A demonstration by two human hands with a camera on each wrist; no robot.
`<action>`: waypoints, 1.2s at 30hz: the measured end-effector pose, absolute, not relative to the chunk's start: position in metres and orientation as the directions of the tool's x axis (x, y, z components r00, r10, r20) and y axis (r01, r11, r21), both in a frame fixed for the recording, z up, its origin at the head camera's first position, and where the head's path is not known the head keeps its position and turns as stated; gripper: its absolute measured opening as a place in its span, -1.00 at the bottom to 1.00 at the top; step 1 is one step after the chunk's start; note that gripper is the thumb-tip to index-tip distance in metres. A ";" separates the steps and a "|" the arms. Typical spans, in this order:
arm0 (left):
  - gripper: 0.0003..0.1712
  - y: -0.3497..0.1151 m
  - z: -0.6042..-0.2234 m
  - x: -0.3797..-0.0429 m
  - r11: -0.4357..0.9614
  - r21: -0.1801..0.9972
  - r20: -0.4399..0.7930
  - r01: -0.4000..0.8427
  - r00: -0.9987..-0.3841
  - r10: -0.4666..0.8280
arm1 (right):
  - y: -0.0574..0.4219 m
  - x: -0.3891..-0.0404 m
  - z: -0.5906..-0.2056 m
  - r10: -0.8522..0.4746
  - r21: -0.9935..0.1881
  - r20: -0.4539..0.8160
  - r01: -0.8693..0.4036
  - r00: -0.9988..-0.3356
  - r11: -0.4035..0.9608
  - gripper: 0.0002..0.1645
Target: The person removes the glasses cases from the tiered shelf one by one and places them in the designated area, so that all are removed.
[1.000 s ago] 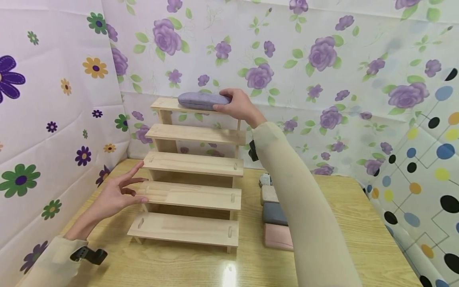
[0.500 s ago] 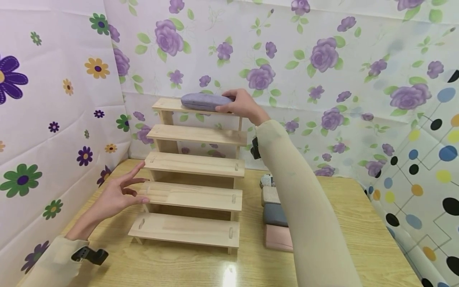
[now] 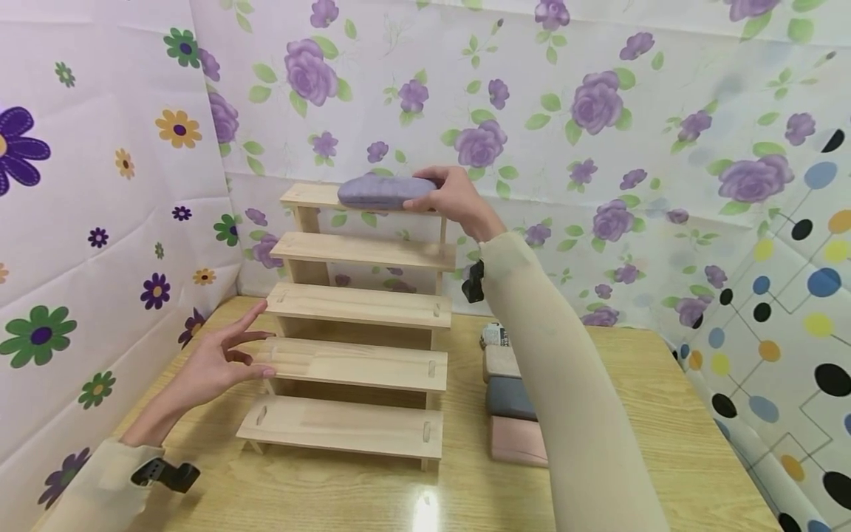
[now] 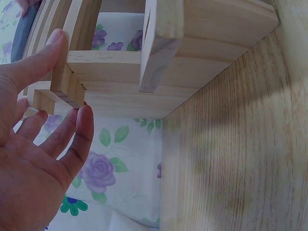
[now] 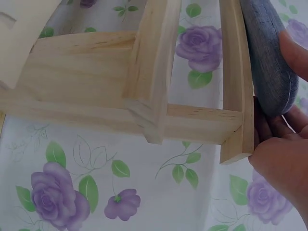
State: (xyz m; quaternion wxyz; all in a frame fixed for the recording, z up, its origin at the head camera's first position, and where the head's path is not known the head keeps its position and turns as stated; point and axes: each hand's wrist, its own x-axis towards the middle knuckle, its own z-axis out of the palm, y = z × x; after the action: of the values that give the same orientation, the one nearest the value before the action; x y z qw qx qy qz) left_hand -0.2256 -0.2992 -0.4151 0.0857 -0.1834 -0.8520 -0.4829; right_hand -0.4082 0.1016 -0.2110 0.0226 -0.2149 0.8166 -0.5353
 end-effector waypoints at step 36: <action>0.27 -0.298 -0.417 -0.225 0.474 0.781 0.332 0.406 -0.913 0.235 | 0.148 -0.343 -0.247 -0.307 -0.934 0.336 -0.358 -0.890 0.016 -0.27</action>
State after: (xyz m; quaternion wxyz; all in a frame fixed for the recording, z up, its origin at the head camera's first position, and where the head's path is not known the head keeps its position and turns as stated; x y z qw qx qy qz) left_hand -0.2253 -0.2984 -0.4166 0.0897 -0.1877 -0.8539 -0.4770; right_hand -0.3426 0.1475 -0.2466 -0.0190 -0.2333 0.7125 -0.6615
